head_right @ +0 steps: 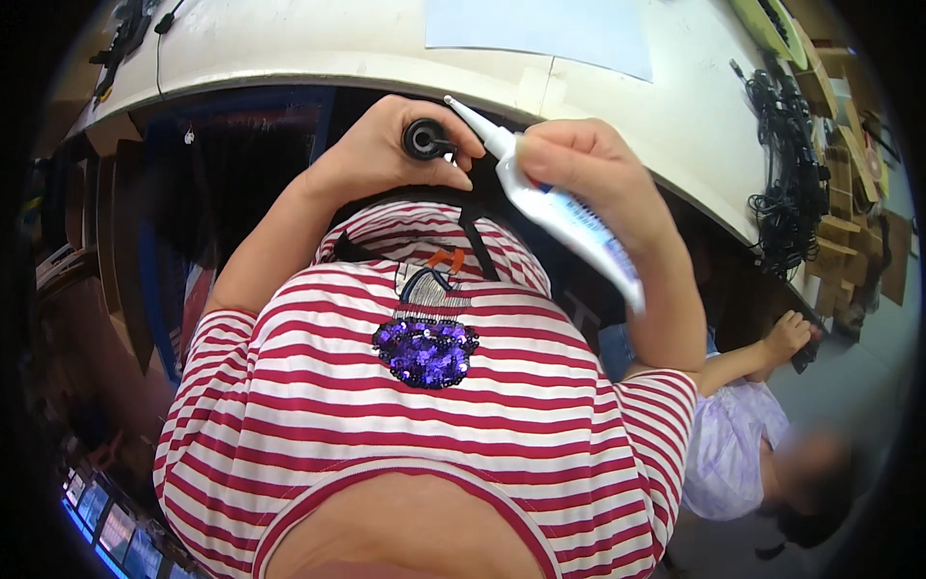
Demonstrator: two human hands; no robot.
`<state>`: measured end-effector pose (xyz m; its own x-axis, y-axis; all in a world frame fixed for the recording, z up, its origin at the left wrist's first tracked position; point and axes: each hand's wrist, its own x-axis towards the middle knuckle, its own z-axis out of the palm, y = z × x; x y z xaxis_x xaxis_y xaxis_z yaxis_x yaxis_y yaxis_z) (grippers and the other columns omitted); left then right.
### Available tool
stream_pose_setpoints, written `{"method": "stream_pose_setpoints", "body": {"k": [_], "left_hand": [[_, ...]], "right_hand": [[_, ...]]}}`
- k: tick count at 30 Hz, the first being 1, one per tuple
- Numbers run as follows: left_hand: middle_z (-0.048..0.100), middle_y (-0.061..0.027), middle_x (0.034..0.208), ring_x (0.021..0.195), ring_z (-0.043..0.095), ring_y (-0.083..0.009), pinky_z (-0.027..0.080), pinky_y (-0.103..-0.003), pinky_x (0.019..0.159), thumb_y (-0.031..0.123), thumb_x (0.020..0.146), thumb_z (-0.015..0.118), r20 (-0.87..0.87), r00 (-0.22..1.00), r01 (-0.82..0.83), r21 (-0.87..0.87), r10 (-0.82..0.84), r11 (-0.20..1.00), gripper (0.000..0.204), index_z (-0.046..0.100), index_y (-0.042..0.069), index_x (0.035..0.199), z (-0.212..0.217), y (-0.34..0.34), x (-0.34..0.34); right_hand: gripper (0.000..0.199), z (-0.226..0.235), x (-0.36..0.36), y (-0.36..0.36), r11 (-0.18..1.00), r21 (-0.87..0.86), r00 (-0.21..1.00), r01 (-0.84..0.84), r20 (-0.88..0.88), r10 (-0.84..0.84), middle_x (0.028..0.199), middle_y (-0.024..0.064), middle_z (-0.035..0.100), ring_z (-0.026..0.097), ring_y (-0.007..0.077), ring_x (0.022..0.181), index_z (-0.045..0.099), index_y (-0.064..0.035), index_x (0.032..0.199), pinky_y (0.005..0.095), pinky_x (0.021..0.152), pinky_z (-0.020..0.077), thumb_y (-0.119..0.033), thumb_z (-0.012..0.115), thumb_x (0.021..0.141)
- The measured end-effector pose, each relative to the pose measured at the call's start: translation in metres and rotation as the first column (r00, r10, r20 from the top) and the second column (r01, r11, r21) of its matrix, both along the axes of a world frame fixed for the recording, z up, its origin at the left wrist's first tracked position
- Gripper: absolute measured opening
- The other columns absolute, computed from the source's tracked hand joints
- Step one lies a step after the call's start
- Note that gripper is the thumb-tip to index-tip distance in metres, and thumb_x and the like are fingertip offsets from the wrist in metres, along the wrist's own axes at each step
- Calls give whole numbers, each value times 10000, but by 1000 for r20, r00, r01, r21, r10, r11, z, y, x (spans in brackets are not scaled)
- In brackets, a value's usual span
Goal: The person assembles small electronic components at a workbench. They repeatedly pick up a black cylindrical device, apply glue from a tube into its opening, insert a small white component, and attach a black cap. The process is repeated for multiple units.
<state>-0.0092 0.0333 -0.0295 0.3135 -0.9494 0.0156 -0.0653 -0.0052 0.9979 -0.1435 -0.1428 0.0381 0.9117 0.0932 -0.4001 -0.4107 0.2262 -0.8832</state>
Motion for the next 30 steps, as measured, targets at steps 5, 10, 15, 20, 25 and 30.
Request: {"method": "stream_pose_setpoints", "body": {"k": [5,10,15,20,25,30], "left_hand": [[645,-58,765,730,605,-125,482,-240,707,61,671,747,61,997,47,8,-47,999,207,652,11,848,-6,0,5],[644,-40,762,708,593,-112,476,-225,691,76,673,752,75,995,69,4,-69,998,229,652,30,874,-9,0,8],[658,-63,773,716,617,-136,486,-231,701,82,678,746,134,986,98,6,-98,995,238,654,30,892,-14,1,11],[666,-78,779,724,639,-154,496,-241,712,86,689,738,178,978,116,-18,-111,993,250,650,23,915,-18,0,11],[667,-82,778,726,644,-157,498,-242,719,95,688,740,222,970,107,-21,-100,994,261,645,19,919,-18,1,11],[666,-79,776,722,639,-147,493,-238,701,111,679,750,195,979,62,-7,-59,998,273,648,22,917,-20,3,11]], "right_hand": [[258,-10,4,1,965,263,990,6,-137,31,469,-28,394,289,31,353,515,5,777,191,354,201,-232,521,880],[241,-10,9,7,963,270,975,15,-218,46,481,-29,425,310,26,359,516,-12,777,187,353,213,-226,517,887],[239,-11,14,11,960,280,964,15,-259,61,495,-21,446,335,31,364,519,-18,761,182,350,222,-221,524,887],[242,-14,15,15,974,225,961,35,-275,29,494,-23,445,341,26,369,525,-22,762,175,353,224,-225,518,893],[242,-16,16,19,977,200,958,73,-286,-13,494,-28,445,338,13,371,538,-13,796,165,352,217,-231,510,898],[262,-8,16,22,1000,0,969,29,-247,-28,502,-37,456,346,-2,375,570,-11,804,154,346,224,-251,513,893]]}}
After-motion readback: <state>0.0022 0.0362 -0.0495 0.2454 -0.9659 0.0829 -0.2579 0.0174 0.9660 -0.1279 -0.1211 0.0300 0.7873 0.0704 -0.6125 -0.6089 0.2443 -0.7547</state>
